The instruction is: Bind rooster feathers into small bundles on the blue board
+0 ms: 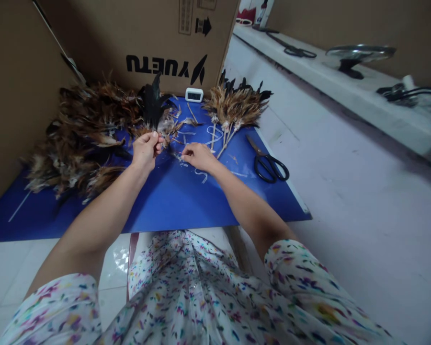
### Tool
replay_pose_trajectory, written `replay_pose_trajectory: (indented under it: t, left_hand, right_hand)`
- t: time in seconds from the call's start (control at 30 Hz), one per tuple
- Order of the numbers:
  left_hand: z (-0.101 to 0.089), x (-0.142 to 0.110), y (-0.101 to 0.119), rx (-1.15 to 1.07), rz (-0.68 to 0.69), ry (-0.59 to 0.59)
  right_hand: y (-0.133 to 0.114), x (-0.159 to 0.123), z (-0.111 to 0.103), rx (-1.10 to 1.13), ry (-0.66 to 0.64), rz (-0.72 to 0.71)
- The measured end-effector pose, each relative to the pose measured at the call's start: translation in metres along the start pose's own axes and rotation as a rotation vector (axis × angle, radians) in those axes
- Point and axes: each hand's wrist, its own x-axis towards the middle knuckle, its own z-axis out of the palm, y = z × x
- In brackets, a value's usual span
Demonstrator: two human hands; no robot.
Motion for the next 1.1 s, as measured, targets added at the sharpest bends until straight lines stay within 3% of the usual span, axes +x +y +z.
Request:
replay_pose_trajectory:
  t: [0.23,0.33,0.5,0.6,0.9,1.1]
  left_hand:
    - [0.003,-0.001,-0.002,0.015,-0.005,0.009]
    - [0.003,-0.002,-0.003,0.011,-0.003,-0.004]
    - [0.002,-0.001,-0.005,0.005,0.008,-0.019]
    - [0.002,-0.001,-0.006,0.020,-0.004,-0.016]
    - [0.005,-0.003,-0.005,0.035,-0.040,-0.016]
    - [0.007,-0.007,-0.005,0.039,-0.051,-0.065]
  right_hand:
    - [-0.018,0.018,0.020,-0.312,-0.104,0.045]
    - [-0.015,0.019,0.018,-0.183,-0.098,0.090]
    - [-0.004,0.014,0.008,0.406,-0.003,0.255]
    - [0.002,0.011,-0.001,0.633,0.048,0.319]
    - [0.008,0.005,-0.025,0.646,0.167,0.378]
    - [0.015,0.006,-0.021,0.544,0.187,0.371]
